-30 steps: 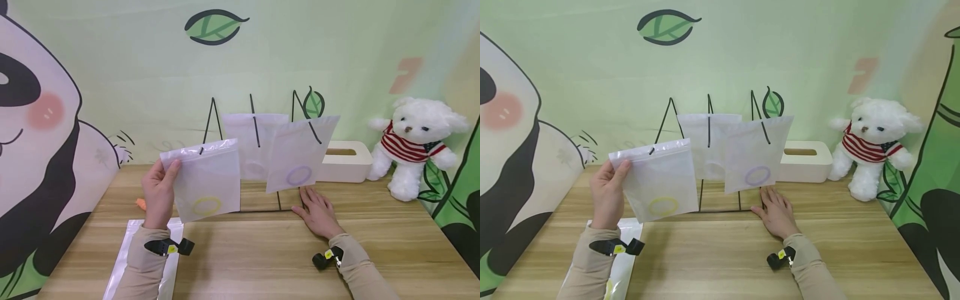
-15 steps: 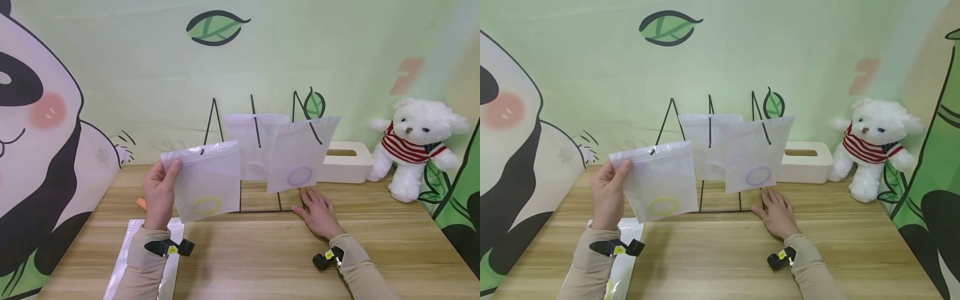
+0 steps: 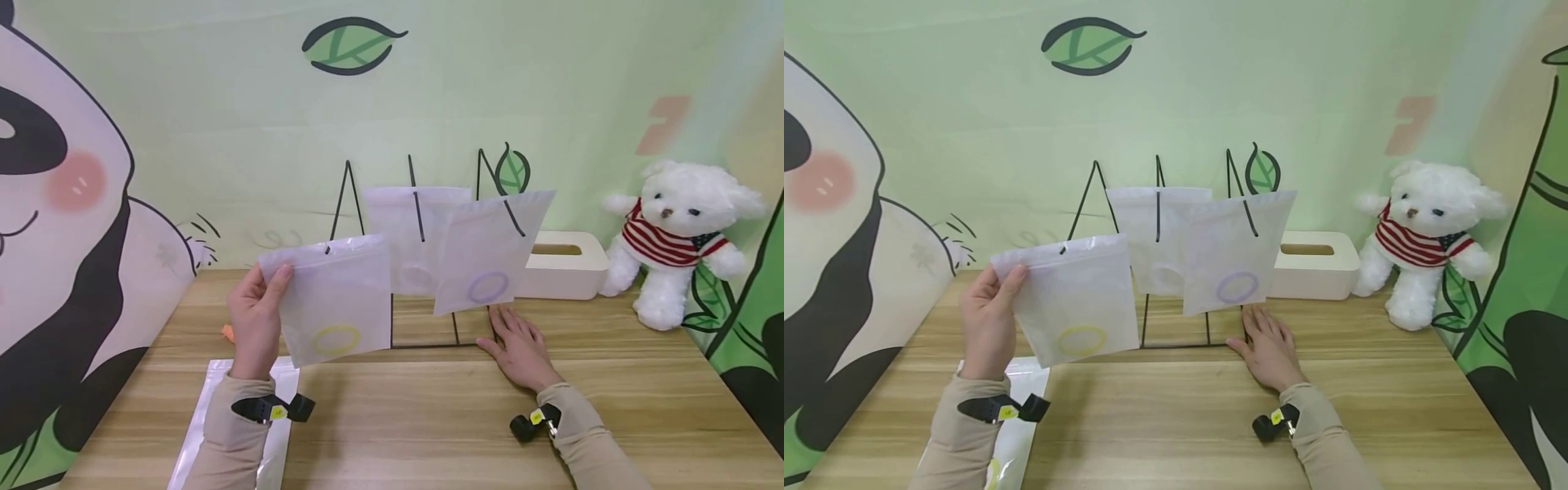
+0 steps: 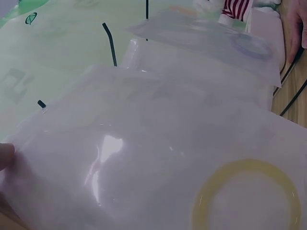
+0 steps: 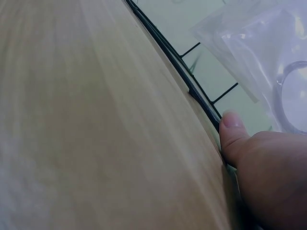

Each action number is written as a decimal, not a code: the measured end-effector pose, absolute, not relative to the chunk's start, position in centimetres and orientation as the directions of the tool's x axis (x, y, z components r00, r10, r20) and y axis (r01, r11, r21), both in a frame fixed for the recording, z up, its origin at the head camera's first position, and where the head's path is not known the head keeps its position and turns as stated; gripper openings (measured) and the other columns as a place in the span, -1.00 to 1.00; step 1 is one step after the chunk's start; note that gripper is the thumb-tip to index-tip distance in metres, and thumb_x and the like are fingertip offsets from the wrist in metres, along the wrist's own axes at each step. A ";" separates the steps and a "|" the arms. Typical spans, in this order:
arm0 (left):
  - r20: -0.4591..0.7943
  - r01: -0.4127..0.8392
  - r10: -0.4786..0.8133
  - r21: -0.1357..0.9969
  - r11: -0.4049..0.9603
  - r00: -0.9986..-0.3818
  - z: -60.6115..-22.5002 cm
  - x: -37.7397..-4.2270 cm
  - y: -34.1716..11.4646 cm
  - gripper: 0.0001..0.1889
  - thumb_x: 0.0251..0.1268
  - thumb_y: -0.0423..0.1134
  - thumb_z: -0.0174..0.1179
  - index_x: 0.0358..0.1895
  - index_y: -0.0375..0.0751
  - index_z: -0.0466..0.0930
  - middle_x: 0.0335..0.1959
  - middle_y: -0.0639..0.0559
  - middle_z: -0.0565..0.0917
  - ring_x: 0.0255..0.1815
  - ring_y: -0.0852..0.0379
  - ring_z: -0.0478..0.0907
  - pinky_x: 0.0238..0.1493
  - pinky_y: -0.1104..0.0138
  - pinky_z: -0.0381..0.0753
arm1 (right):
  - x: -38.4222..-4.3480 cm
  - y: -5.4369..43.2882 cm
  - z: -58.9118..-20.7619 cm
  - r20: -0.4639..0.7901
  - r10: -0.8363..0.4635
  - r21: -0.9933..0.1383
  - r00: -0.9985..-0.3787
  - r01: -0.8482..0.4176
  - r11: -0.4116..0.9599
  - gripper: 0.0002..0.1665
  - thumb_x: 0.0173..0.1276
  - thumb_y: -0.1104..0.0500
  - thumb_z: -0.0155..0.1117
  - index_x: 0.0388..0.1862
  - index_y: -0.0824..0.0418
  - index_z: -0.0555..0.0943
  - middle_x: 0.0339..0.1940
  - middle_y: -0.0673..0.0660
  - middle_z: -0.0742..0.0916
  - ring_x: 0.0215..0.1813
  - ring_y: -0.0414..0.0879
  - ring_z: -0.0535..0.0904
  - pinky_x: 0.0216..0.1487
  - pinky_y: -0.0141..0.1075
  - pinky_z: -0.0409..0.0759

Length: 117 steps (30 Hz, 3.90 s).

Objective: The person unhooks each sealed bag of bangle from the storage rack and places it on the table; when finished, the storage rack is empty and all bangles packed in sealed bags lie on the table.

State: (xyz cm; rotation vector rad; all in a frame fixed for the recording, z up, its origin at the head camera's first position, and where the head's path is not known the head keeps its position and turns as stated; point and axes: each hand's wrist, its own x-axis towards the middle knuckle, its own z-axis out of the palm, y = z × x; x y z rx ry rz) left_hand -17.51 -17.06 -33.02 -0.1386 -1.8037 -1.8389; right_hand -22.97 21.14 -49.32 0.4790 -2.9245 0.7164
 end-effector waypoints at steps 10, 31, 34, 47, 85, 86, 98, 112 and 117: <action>0.460 0.472 -0.317 0.881 0.043 -0.829 -32.9 -17.4 -17.2 -0.71 0.37 -0.21 0.21 -0.04 -0.42 0.61 -0.24 -0.01 0.73 -0.29 0.08 0.65 -0.25 0.33 0.66 | -22.9 21.1 -49.3 0.165 -0.278 -0.430 -0.946 -0.323 0.843 -0.14 0.49 -0.23 -0.02 0.51 0.32 0.13 0.52 0.36 0.18 0.53 0.26 0.00 0.39 0.22 -0.08; 0.403 0.451 -0.362 0.890 -0.058 -0.841 -32.4 -16.0 -17.9 -0.74 0.37 -0.24 0.20 -0.02 -0.36 0.62 -0.18 -0.02 0.72 -0.20 0.07 0.61 -0.15 0.31 0.63 | -23.0 21.1 -49.4 0.157 -0.280 -0.433 -0.947 -0.321 0.842 -0.13 0.50 -0.22 -0.03 0.53 0.30 0.08 0.53 0.35 0.15 0.53 0.25 -0.02 0.39 0.22 -0.09; 0.397 0.445 -0.368 0.894 -0.051 -0.840 -32.3 -15.6 -18.2 -0.72 0.37 -0.23 0.20 0.00 -0.38 0.61 -0.18 -0.02 0.72 -0.22 0.07 0.62 -0.17 0.32 0.64 | -23.0 21.2 -49.5 0.154 -0.278 -0.434 -0.948 -0.318 0.843 -0.13 0.50 -0.23 -0.05 0.53 0.30 0.08 0.53 0.35 0.16 0.53 0.25 -0.02 0.39 0.21 -0.10; 0.329 0.367 -0.355 0.929 -0.044 -0.875 -32.7 -14.8 -18.9 -0.69 0.38 -0.20 0.19 0.04 -0.35 0.60 -0.16 0.00 0.72 -0.18 0.07 0.61 -0.12 0.31 0.61 | -23.0 21.2 -49.6 0.153 -0.279 -0.432 -0.948 -0.318 0.844 -0.13 0.50 -0.23 -0.05 0.52 0.32 0.11 0.53 0.36 0.16 0.53 0.24 -0.02 0.39 0.22 -0.09; 0.176 0.189 -0.335 0.982 -0.006 -0.925 -35.5 -18.2 -21.7 -0.64 0.37 -0.12 0.20 0.11 -0.26 0.58 -0.09 0.08 0.63 -0.09 0.15 0.50 -0.04 0.40 0.50 | -22.9 21.1 -49.2 0.159 -0.277 -0.430 -0.948 -0.319 0.845 -0.15 0.50 -0.19 -0.01 0.51 0.34 0.12 0.53 0.37 0.15 0.53 0.25 -0.02 0.39 0.23 -0.08; 0.182 0.196 -0.339 0.981 -0.008 -0.923 -35.5 -18.2 -21.7 -0.65 0.37 -0.13 0.20 0.10 -0.27 0.58 -0.10 0.09 0.63 -0.10 0.16 0.50 -0.04 0.39 0.49 | -22.9 21.1 -49.3 0.159 -0.277 -0.430 -0.948 -0.319 0.845 -0.15 0.50 -0.19 -0.01 0.51 0.34 0.12 0.53 0.37 0.15 0.53 0.25 -0.02 0.39 0.23 -0.08; 0.141 0.128 -0.289 0.990 0.065 -0.947 -36.4 -18.4 -22.3 -0.63 0.45 -0.16 0.11 0.14 -0.37 0.52 -0.08 0.13 0.63 -0.02 0.18 0.52 0.04 0.39 0.48 | -22.9 21.2 -49.5 0.156 -0.271 -0.428 -0.950 -0.313 0.848 -0.13 0.50 -0.24 -0.05 0.51 0.33 0.13 0.52 0.37 0.16 0.53 0.25 -0.02 0.39 0.23 -0.09; 0.046 -0.001 -0.145 0.951 0.309 -0.988 -38.2 -18.2 -22.1 -0.66 0.50 -0.22 0.03 0.11 -0.44 0.50 -0.06 -0.13 0.64 -0.13 0.21 0.54 0.11 0.37 0.40 | -22.9 21.1 -49.4 0.161 -0.275 -0.426 -0.948 -0.318 0.847 -0.16 0.50 -0.20 -0.03 0.51 0.33 0.14 0.52 0.36 0.17 0.52 0.25 0.00 0.39 0.23 -0.08; -0.021 -0.046 -0.063 0.904 0.426 -0.998 -39.2 -17.8 -22.2 -0.71 0.49 -0.28 0.02 0.07 -0.44 0.52 -0.05 -0.22 0.63 -0.06 0.04 0.53 0.03 0.22 0.50 | -22.9 21.1 -49.3 0.156 -0.275 -0.425 -0.949 -0.316 0.849 -0.15 0.50 -0.22 -0.04 0.51 0.34 0.13 0.52 0.37 0.17 0.52 0.26 0.00 0.39 0.22 -0.07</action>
